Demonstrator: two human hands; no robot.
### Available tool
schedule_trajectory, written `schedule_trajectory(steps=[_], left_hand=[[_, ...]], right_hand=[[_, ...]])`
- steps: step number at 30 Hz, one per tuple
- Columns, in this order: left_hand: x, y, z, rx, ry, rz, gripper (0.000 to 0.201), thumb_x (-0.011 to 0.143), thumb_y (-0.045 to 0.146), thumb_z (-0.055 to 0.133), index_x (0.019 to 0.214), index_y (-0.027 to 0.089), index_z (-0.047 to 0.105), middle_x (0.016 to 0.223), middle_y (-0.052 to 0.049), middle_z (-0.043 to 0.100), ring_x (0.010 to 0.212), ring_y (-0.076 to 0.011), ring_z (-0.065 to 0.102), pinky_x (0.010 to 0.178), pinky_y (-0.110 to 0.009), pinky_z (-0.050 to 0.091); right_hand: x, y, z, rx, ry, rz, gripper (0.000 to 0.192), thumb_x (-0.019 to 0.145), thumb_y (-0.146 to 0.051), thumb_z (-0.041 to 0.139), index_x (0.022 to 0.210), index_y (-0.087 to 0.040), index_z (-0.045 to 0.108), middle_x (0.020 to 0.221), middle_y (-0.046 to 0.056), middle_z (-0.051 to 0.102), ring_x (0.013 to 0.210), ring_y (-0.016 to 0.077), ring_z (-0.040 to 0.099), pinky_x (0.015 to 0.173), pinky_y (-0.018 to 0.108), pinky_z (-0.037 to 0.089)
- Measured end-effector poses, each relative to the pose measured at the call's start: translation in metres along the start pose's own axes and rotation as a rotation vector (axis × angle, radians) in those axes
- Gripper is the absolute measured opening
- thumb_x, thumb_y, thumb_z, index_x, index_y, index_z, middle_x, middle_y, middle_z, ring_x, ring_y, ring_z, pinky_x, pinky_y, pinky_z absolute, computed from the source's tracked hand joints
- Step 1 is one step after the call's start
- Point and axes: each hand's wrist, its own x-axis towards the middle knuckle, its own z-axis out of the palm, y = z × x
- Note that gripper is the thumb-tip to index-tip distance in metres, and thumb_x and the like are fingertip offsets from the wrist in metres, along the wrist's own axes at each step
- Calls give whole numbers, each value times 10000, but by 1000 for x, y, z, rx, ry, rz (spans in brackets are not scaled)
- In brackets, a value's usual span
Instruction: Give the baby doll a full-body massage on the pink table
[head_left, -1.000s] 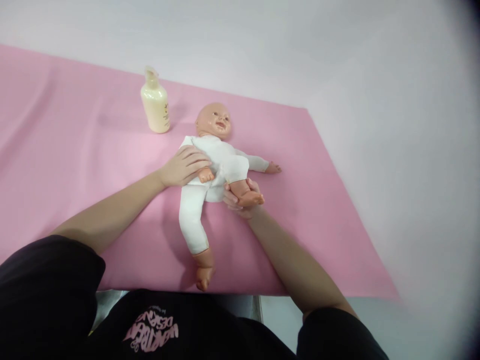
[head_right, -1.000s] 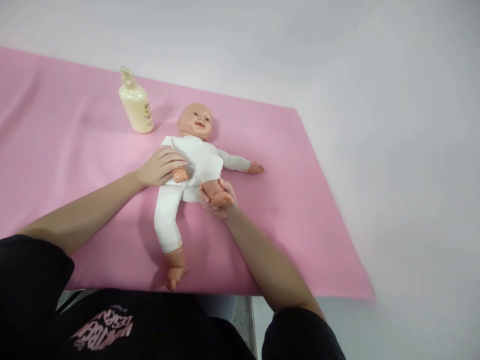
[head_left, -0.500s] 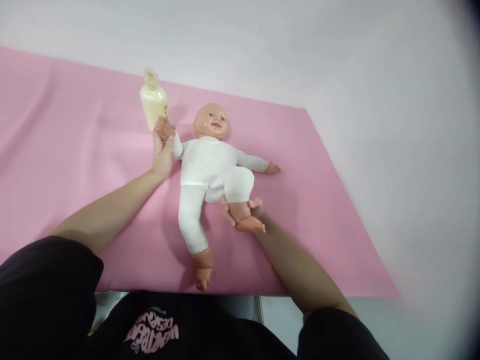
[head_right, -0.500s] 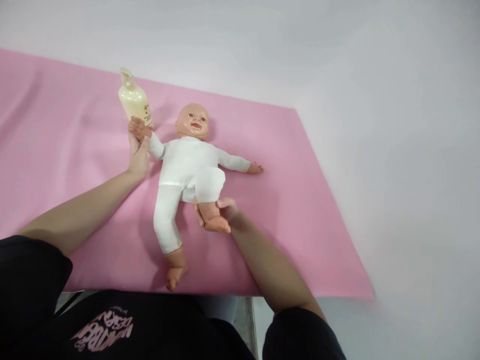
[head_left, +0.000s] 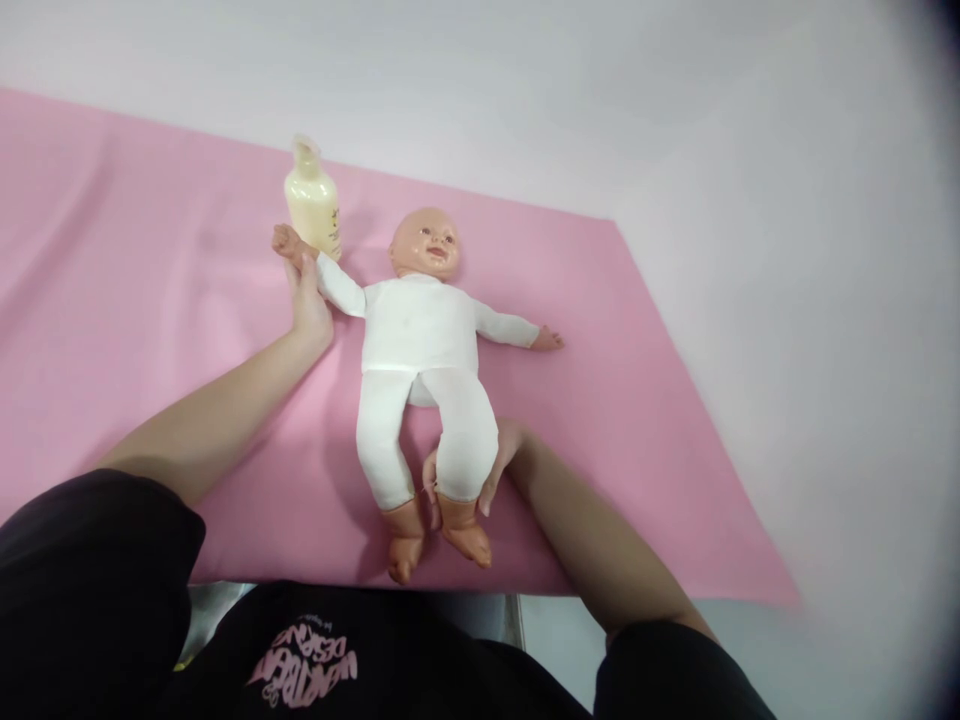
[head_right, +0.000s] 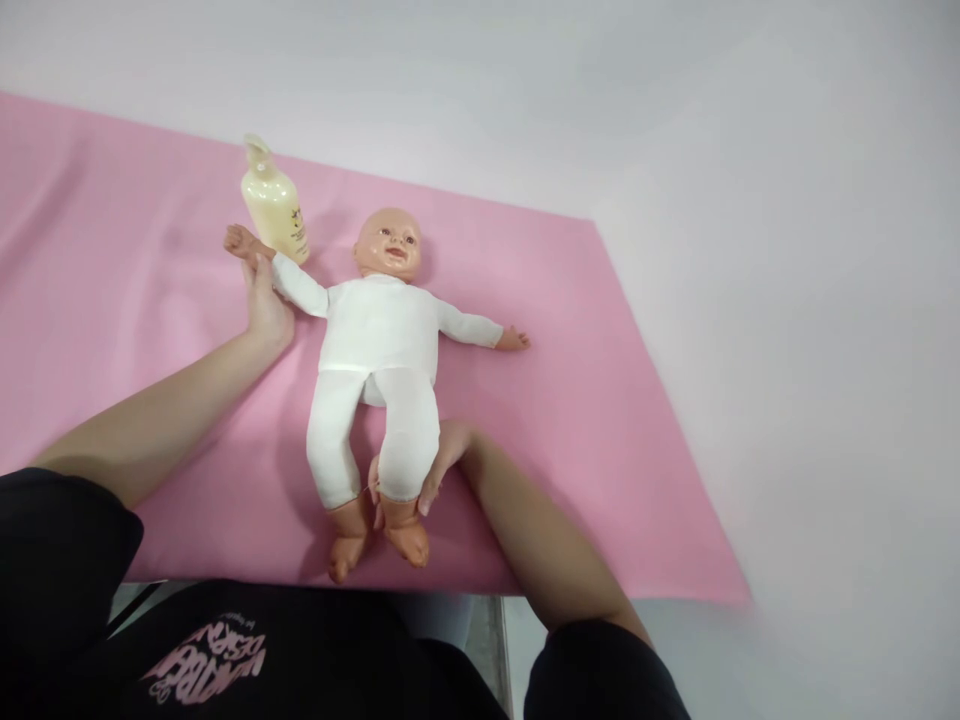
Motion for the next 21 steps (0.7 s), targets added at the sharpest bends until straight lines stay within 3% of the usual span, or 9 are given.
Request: schedule_trajectory(steps=[2,4,6,8,11,14,16,21], left_hand=[[0,7,2,21,-24,34,914,1026,589,-221,1317,227,566,1493,-52,569,1616,-77,-49,1227,-540,189],[-3,17,5,-51,85,-12,779,1061,622,-94,1394,257,509,1555,-54,512,1627,-101,33,1242,-512,251],[-8,30,7,-110,145,-35,662,1079,652,59,1454,274,452,1567,-80,490,1609,-158,195,1223,-494,335],[-15,46,7,-98,59,49,614,1061,688,215,1446,274,455,1459,-126,571,1491,-238,426,1164,-509,420],[-20,71,5,-21,-246,282,623,999,720,412,1366,240,563,1308,-161,645,1277,-309,581,1115,-547,442],[-18,88,4,79,-471,429,599,1000,699,417,1298,239,657,1236,-156,671,1191,-314,596,1107,-577,400],[-15,93,4,130,-513,438,552,995,669,454,1275,253,686,1225,-147,675,1178,-312,591,1111,-579,374],[-13,95,4,150,-540,442,436,925,543,612,1253,275,718,1209,-133,685,1164,-313,585,1093,-565,385]], right_hand=[[0,5,-6,45,-143,-51,695,663,-48,930,1248,-117,561,1175,169,759,1162,274,741,1002,411,603],[-1,11,-13,116,-262,-110,702,695,8,879,1289,-130,531,1236,187,744,1214,284,724,1019,441,598],[-3,17,-19,221,-349,-210,691,717,-36,872,1307,-141,527,1257,196,743,1199,291,735,967,431,627],[-6,22,-22,296,-365,-334,635,744,-182,889,1281,-147,551,1216,192,762,1100,284,774,858,373,658],[-10,23,-21,295,-175,-561,547,813,-461,826,1198,-146,597,1010,146,797,804,196,778,651,243,616],[-13,16,-17,265,194,-744,517,891,-587,680,1141,-137,629,783,52,733,597,111,613,544,196,506],[-14,9,-15,268,376,-778,500,908,-602,634,1089,-137,646,696,-1,652,536,86,501,509,186,441],[-15,1,-13,333,662,-769,479,880,-637,608,970,-170,666,587,-65,487,456,70,318,430,196,299]])
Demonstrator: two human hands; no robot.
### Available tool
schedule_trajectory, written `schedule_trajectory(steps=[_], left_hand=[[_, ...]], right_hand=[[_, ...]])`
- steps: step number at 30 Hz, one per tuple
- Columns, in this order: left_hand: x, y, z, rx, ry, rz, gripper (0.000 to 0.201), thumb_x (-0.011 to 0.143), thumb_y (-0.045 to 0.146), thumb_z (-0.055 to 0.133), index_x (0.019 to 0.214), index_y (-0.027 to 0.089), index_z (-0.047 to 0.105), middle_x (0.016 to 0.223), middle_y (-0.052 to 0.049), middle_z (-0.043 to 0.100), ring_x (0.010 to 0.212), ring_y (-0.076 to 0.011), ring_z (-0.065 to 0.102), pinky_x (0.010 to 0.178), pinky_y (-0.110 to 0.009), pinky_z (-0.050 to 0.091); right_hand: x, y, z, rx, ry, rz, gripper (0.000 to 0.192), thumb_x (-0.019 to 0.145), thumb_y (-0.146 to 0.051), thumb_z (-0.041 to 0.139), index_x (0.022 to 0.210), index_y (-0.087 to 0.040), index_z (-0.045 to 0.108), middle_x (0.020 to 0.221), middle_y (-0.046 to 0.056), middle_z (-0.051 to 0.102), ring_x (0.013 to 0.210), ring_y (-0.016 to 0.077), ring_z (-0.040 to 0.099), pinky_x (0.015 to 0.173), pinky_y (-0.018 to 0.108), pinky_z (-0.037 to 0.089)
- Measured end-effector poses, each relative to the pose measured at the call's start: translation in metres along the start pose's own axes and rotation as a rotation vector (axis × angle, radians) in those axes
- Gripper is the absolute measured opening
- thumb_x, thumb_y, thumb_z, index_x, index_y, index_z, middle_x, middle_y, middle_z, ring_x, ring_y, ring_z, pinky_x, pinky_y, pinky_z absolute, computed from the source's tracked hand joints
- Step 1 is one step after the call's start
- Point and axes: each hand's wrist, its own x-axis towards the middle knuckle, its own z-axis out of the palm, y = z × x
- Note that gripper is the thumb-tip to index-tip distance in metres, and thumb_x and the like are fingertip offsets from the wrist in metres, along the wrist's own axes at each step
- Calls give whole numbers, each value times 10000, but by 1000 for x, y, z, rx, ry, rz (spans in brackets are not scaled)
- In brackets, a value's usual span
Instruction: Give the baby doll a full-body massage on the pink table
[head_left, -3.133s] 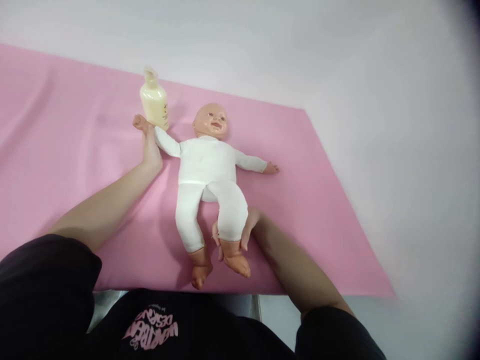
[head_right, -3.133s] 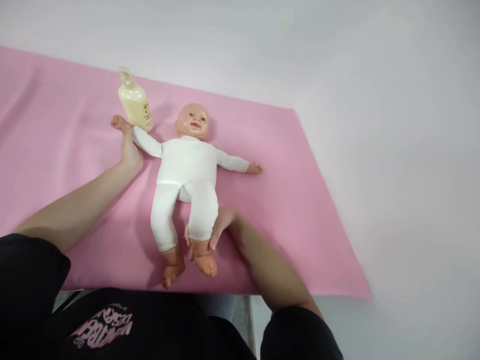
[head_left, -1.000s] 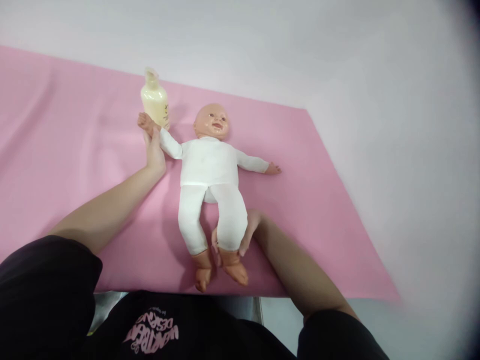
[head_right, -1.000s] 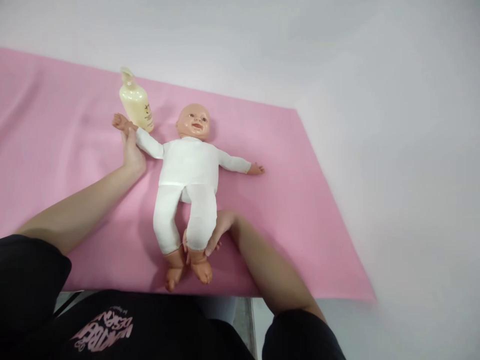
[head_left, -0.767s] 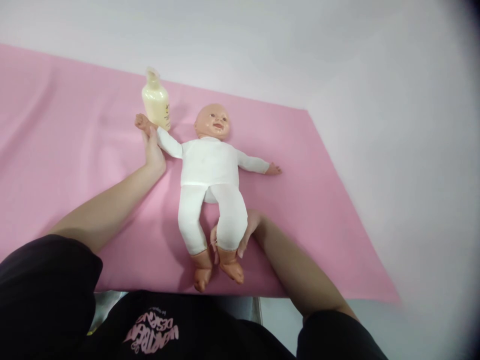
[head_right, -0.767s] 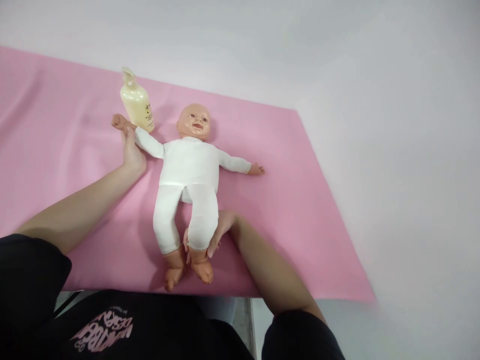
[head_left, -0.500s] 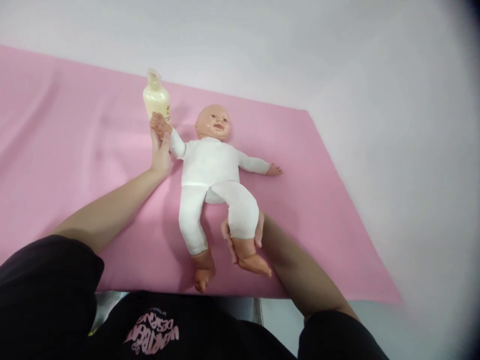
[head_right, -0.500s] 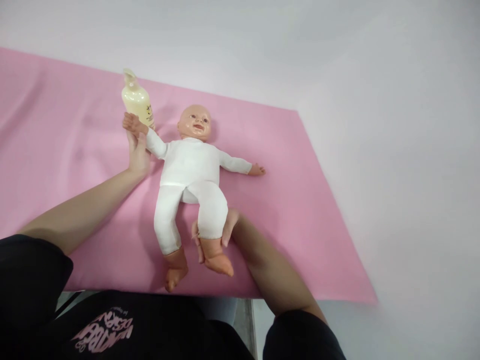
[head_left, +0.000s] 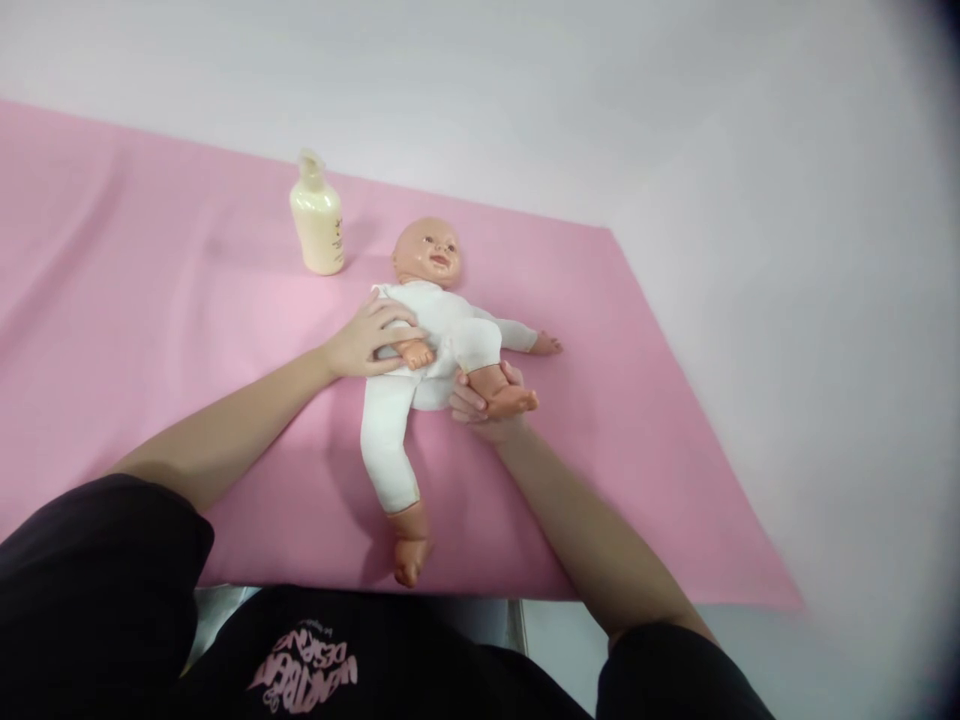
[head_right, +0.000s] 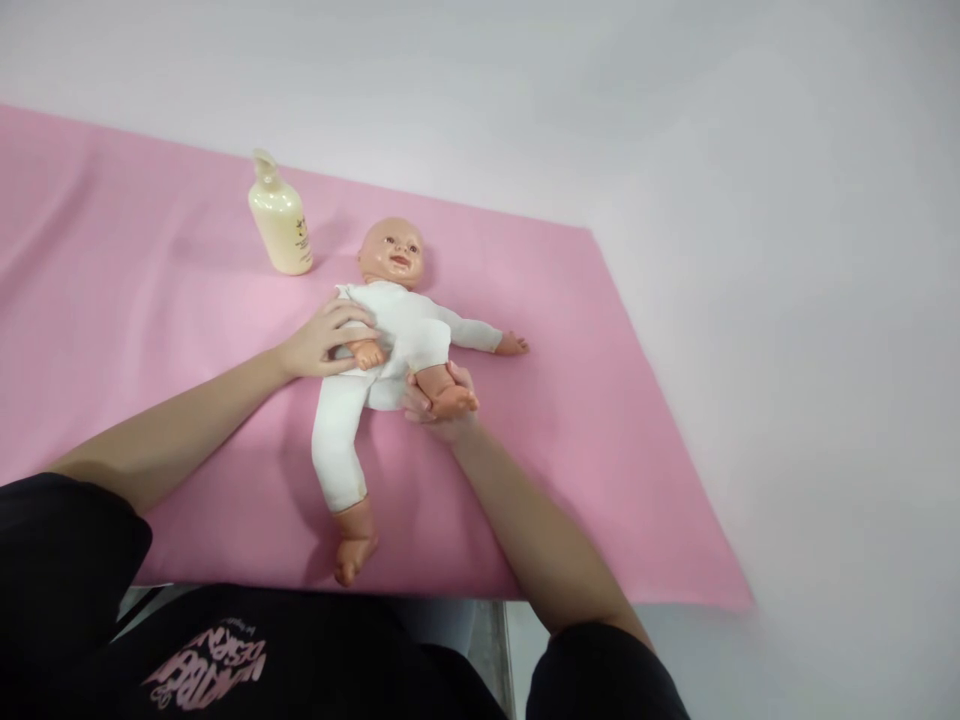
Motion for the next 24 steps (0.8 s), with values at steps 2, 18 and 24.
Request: schedule_trajectory(steps=[2,18,24], left_hand=[[0,1,0,-8,-3,5,433,890,508,651,1253,283,721,1214,-129,686,1164,-313,587,1092,-568,391],[-2,-2,1,2,50,85,481,846,378,675,1320,301,687,1239,-116,679,1175,-302,598,1091,-571,414],[-1,1,0,2,29,34,459,834,387,678,1283,296,706,1222,-116,687,1171,-303,603,1097,-575,407]], right_hand=[[0,0,1,-29,52,7,479,869,-647,600,959,-182,673,581,-68,468,447,71,284,418,208,265],[4,8,-5,-121,65,-54,527,891,-668,500,961,-172,664,553,-71,432,466,101,325,522,268,352],[5,8,-3,-120,107,-37,534,832,-698,579,921,-183,690,529,-64,422,463,111,306,498,275,349]])
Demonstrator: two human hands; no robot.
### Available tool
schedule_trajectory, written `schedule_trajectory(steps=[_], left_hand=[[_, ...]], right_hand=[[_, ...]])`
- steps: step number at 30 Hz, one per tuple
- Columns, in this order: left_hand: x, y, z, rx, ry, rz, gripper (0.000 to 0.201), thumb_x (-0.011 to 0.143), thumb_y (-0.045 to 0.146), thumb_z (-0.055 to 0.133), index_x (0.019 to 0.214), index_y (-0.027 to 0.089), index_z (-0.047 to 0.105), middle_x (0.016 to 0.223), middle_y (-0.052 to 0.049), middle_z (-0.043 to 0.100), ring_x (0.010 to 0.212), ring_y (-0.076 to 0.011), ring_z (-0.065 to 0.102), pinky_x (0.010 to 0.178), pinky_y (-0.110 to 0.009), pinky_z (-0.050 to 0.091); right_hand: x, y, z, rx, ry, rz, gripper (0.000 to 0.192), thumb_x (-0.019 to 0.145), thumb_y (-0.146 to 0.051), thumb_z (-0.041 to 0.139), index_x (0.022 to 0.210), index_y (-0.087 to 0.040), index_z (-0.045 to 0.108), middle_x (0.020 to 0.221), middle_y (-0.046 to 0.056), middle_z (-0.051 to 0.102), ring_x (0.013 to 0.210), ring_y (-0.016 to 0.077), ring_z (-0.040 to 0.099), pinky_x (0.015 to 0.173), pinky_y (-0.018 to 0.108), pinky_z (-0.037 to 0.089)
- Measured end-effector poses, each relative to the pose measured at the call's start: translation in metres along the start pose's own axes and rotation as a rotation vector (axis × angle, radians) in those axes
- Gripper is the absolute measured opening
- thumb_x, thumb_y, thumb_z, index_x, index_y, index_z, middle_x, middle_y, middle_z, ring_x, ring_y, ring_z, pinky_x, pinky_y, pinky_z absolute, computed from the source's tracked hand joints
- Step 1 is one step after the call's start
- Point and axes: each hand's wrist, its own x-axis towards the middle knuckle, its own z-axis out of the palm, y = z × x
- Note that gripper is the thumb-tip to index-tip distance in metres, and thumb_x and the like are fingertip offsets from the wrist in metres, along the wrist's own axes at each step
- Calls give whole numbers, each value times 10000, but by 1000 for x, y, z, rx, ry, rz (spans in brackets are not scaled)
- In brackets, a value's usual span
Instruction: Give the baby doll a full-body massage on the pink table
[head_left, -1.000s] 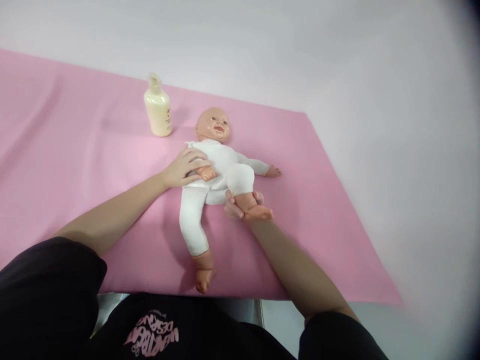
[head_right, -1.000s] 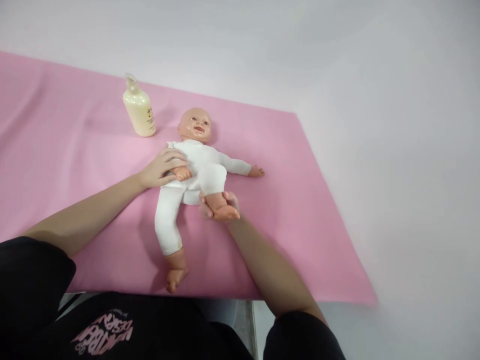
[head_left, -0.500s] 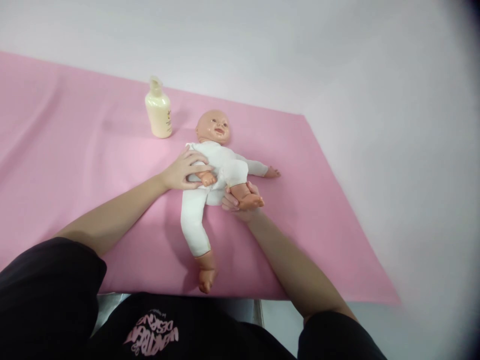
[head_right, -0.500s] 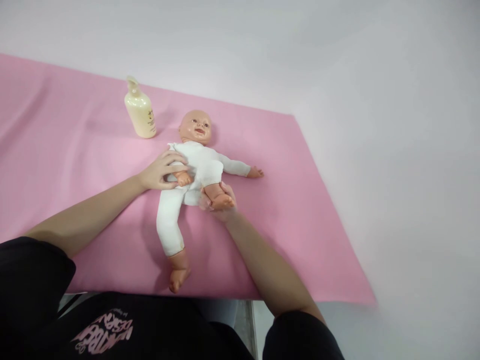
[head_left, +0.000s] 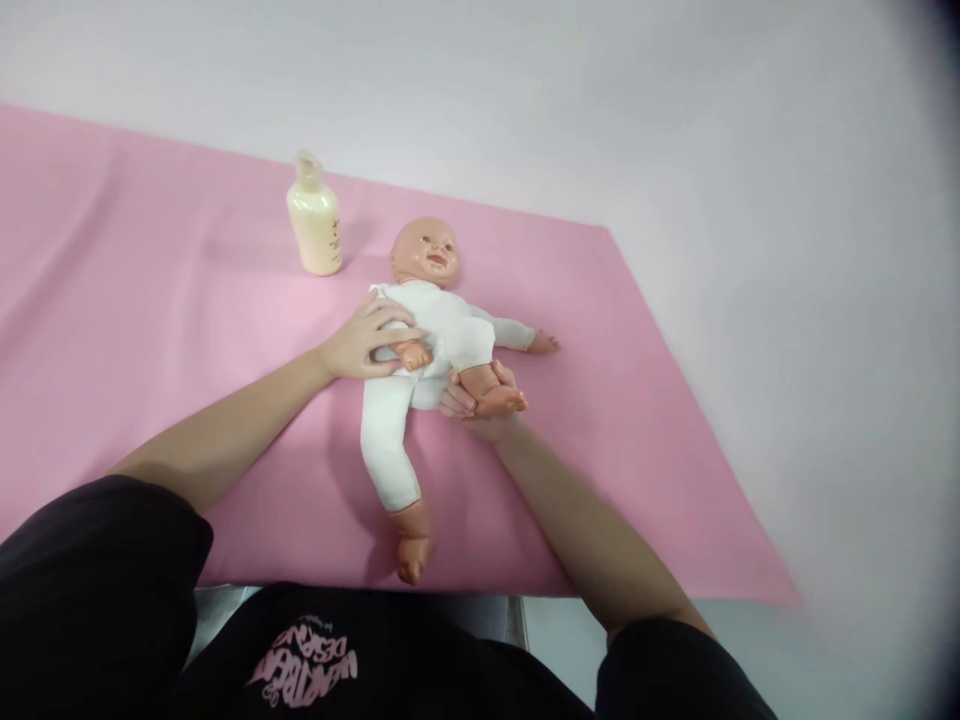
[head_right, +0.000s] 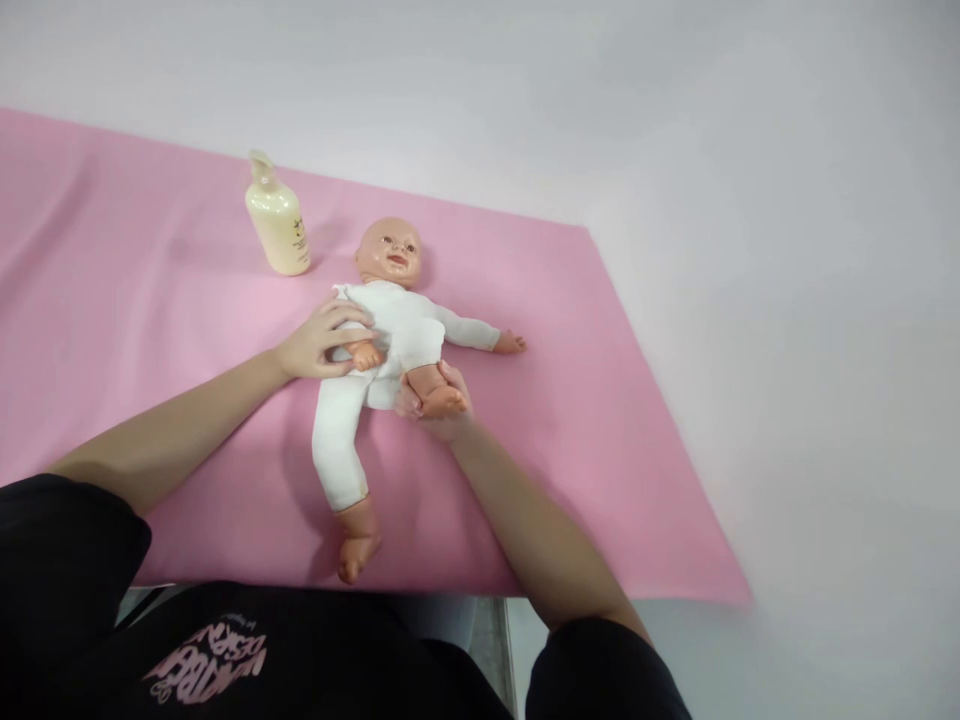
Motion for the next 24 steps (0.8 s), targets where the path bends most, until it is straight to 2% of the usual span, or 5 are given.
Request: schedule_trajectory(steps=[4,10,18,24], left_hand=[[1,0,0,6,-5,-9,452,832,392,678,1272,294,711,1211,-111,693,1162,-300,602,1096,-581,403],[0,-1,1,-3,15,20,454,837,378,683,1286,318,703,1208,-106,685,1161,-299,596,1101,-587,394],[2,0,0,13,-23,-36,480,836,416,662,1297,286,700,1217,-119,702,1168,-309,604,1096,-584,419],[-1,-2,1,5,-6,-59,597,829,415,640,1394,221,629,1269,-148,692,1212,-334,593,1124,-603,411]], right_hand=[[1,0,0,2,-10,-11,534,830,-694,598,928,-181,708,517,-67,396,445,111,299,491,281,358],[0,0,2,-36,65,21,548,802,-735,569,876,-202,670,502,-75,376,444,117,291,483,286,356],[-1,-1,2,-2,-15,-1,525,871,-683,547,949,-179,674,541,-74,409,472,104,318,531,265,371],[-2,2,-2,103,-44,-11,487,900,-648,524,924,-182,668,561,-59,442,475,115,327,541,259,394]])
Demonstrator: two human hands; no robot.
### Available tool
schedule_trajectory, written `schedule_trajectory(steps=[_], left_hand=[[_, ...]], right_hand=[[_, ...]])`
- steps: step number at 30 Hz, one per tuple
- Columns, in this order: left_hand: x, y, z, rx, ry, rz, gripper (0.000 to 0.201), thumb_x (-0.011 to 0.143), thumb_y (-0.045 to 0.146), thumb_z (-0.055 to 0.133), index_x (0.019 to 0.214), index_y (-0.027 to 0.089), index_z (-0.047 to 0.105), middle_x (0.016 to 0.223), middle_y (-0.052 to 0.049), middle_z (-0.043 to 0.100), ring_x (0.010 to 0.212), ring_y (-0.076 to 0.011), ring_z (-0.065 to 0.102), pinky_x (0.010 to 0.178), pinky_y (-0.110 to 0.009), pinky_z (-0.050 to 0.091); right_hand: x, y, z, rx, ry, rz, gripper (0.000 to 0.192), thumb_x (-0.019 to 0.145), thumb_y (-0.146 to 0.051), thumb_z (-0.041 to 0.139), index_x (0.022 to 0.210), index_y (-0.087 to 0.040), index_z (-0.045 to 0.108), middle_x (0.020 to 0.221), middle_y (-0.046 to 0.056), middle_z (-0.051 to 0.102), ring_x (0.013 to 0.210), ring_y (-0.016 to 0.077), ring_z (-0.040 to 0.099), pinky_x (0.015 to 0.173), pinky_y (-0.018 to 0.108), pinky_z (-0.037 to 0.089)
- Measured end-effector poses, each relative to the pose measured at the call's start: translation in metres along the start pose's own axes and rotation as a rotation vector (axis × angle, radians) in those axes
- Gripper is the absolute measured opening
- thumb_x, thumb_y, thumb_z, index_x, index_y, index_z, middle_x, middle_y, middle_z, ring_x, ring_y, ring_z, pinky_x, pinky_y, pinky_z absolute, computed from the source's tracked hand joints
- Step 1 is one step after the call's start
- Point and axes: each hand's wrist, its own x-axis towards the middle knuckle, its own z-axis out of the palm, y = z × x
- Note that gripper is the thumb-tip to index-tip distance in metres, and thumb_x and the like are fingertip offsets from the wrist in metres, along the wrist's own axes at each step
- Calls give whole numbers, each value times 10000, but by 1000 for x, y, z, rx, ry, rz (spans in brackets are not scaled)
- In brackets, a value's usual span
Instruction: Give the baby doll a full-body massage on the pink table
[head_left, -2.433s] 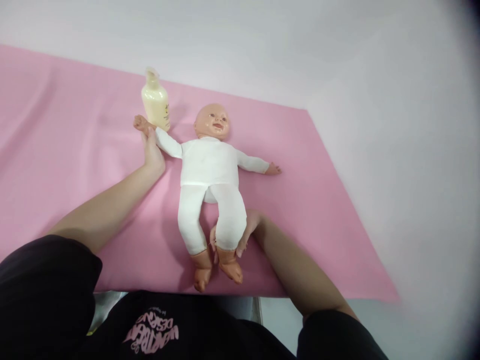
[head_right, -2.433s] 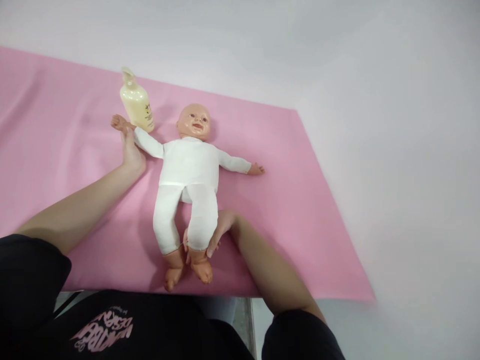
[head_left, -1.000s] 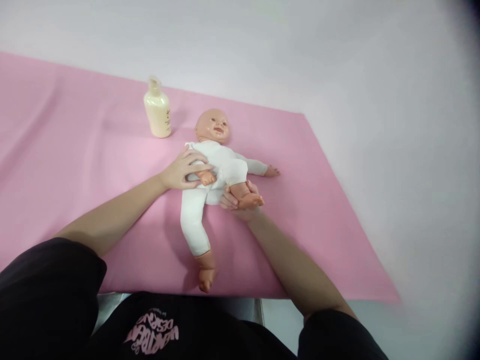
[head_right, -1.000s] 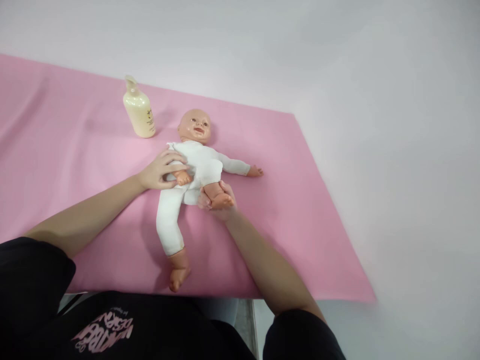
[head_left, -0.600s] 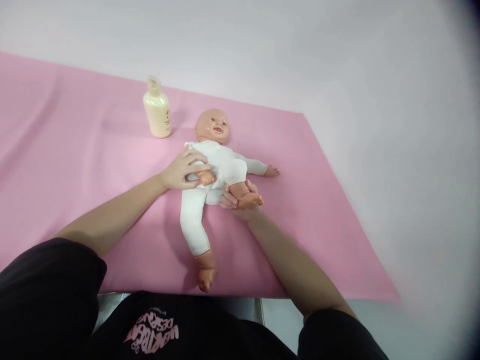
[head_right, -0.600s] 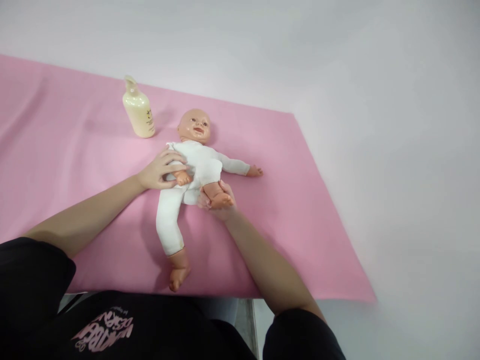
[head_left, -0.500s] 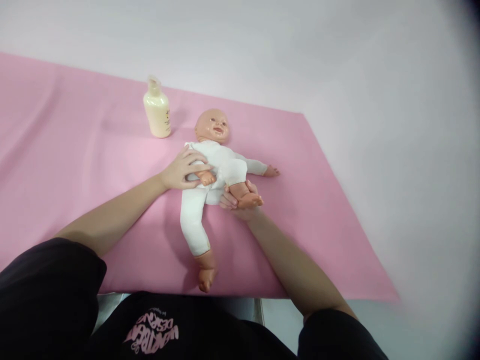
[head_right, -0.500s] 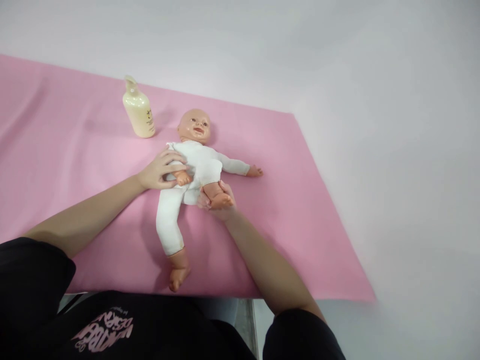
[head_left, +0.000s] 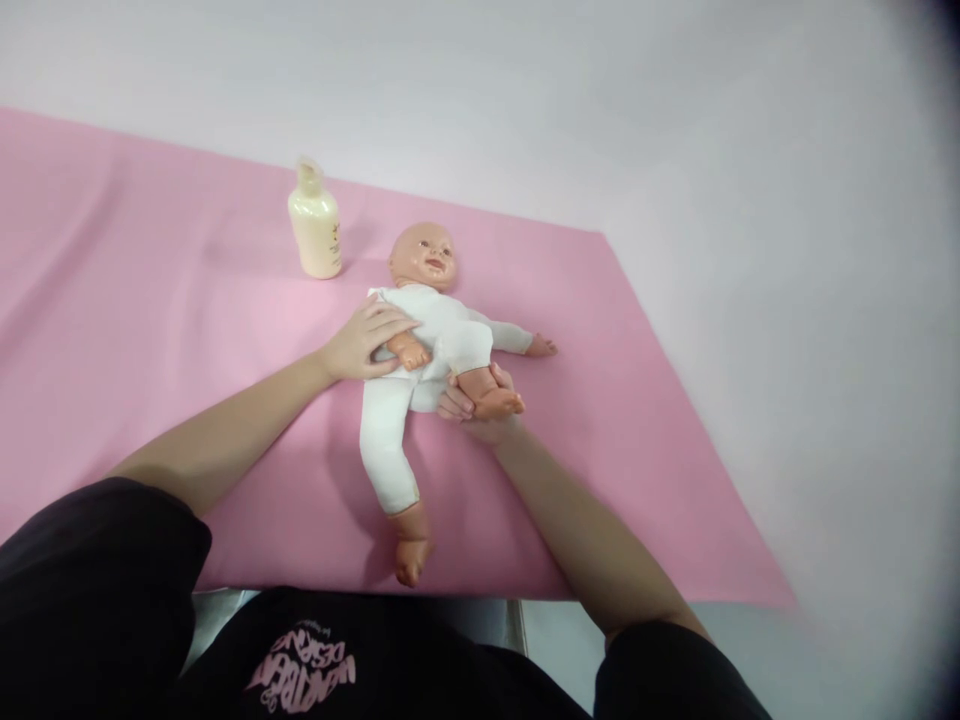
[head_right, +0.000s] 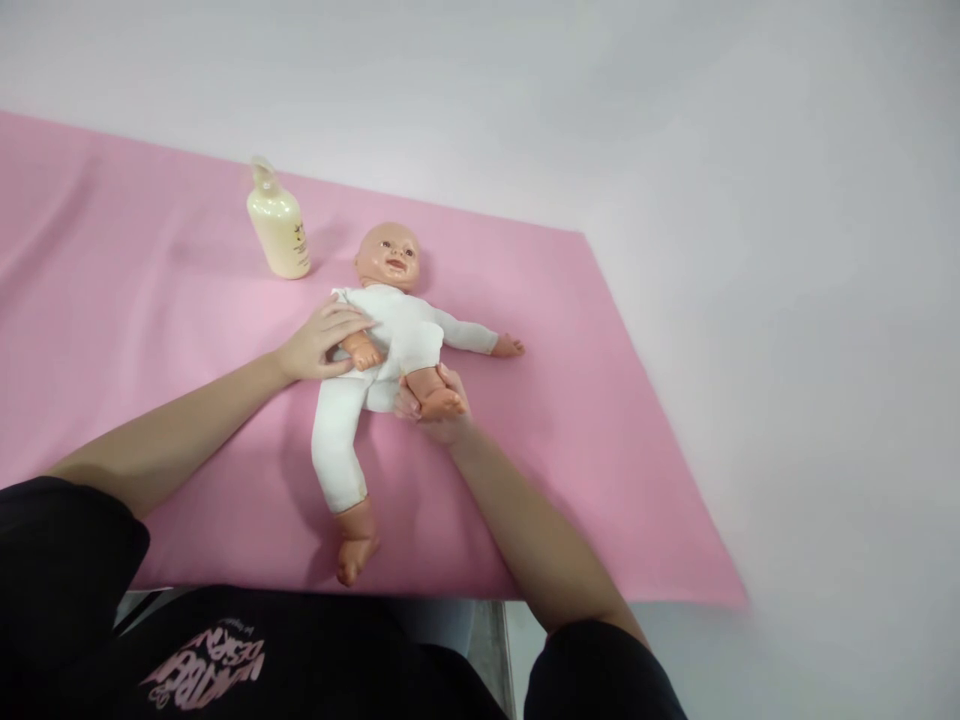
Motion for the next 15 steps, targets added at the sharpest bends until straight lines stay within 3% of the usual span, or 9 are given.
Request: schedule_trajectory(steps=[6,15], left_hand=[[-3,-5,3,12,49,63,619,846,399,637,1426,189,586,1278,-162,690,1204,-330,603,1110,-587,424],[-2,-6,4,9,14,0,611,840,439,616,1400,194,595,1265,-153,698,1204,-334,608,1112,-593,416]], right_hand=[[-1,0,2,2,35,10,493,902,-654,518,919,-184,668,554,-58,433,481,119,332,549,262,395],[1,-1,5,-84,44,5,540,854,-694,550,925,-177,691,535,-64,414,474,113,285,517,269,348]])
